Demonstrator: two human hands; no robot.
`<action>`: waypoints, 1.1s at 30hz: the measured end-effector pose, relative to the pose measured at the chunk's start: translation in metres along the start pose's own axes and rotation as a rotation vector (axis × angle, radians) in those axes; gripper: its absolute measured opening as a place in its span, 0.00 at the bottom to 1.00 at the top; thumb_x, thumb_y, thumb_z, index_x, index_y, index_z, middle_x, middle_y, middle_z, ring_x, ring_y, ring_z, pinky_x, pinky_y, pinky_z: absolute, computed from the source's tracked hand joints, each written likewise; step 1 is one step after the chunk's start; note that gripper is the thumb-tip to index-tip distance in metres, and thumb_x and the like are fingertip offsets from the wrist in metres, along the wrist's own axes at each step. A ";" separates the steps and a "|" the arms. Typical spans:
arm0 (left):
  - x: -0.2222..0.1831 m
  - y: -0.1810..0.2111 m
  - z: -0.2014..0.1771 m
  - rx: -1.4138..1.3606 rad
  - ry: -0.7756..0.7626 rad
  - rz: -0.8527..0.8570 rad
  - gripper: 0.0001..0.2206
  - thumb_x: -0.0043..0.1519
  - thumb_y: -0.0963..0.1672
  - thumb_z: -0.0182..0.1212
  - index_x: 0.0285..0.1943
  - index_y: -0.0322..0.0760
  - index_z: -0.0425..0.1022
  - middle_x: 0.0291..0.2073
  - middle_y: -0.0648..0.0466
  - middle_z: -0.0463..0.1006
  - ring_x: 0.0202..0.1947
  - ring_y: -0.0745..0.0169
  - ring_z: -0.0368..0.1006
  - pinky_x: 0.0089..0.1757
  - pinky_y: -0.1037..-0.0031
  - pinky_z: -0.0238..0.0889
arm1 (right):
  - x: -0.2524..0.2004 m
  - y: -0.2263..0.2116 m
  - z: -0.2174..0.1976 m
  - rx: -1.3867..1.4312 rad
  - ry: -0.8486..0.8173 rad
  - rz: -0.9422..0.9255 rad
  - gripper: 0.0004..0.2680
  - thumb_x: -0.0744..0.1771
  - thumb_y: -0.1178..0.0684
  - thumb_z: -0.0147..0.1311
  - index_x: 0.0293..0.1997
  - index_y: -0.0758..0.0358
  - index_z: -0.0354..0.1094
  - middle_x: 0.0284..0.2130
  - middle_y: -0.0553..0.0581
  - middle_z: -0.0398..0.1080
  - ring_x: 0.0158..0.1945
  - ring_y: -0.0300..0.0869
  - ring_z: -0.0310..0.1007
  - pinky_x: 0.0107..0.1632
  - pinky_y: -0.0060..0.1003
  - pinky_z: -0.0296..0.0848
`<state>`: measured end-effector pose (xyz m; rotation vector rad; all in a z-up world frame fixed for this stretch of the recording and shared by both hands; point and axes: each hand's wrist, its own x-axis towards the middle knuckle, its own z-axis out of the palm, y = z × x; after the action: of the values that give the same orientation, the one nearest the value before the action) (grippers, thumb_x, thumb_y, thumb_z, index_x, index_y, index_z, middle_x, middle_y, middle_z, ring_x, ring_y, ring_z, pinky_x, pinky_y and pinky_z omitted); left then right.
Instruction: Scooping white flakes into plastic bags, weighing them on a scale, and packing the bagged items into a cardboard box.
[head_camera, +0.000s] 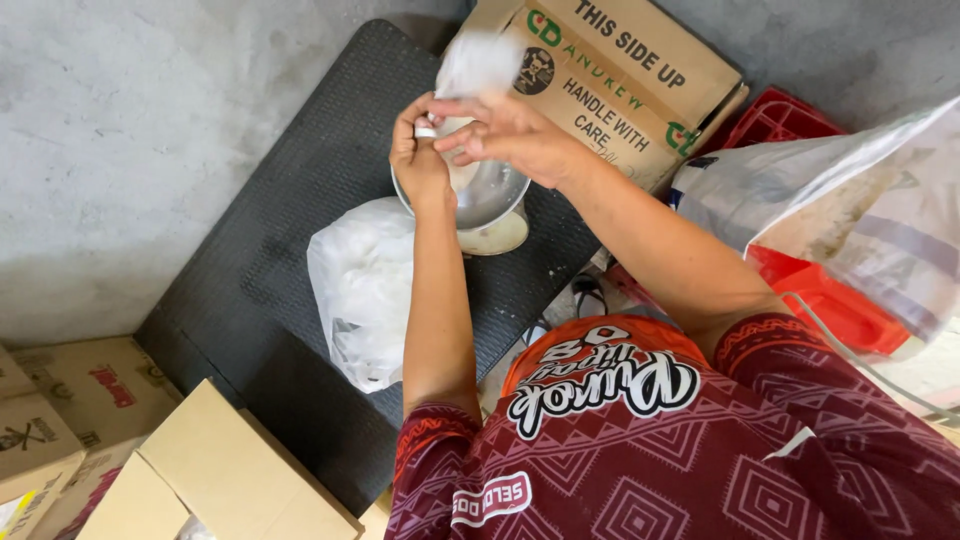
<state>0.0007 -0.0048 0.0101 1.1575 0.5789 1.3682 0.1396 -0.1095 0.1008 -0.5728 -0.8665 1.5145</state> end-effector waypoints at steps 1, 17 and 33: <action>-0.001 0.007 0.004 0.041 0.062 -0.094 0.11 0.70 0.34 0.49 0.52 0.31 0.79 0.42 0.54 0.76 0.43 0.69 0.70 0.49 0.75 0.68 | -0.002 0.001 -0.001 -0.060 -0.071 -0.081 0.23 0.67 0.62 0.55 0.72 0.58 0.53 0.62 0.57 0.67 0.60 0.46 0.74 0.60 0.41 0.76; -0.019 -0.011 0.012 0.083 0.099 -0.192 0.10 0.71 0.39 0.54 0.54 0.31 0.81 0.45 0.51 0.81 0.42 0.68 0.74 0.45 0.76 0.69 | 0.017 0.064 -0.028 -0.941 0.333 -0.436 0.05 0.65 0.65 0.63 0.42 0.68 0.76 0.34 0.53 0.71 0.34 0.34 0.72 0.38 0.30 0.72; -0.024 0.008 -0.012 0.774 -0.098 0.207 0.05 0.57 0.40 0.71 0.39 0.34 0.83 0.45 0.50 0.78 0.52 0.51 0.69 0.52 0.66 0.63 | 0.031 0.069 -0.053 -1.078 0.342 -0.421 0.04 0.64 0.67 0.61 0.39 0.68 0.75 0.36 0.55 0.71 0.35 0.36 0.74 0.39 0.31 0.74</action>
<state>-0.0176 -0.0257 0.0055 1.9354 0.9831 1.2753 0.1344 -0.0677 0.0188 -1.2783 -1.3933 0.4456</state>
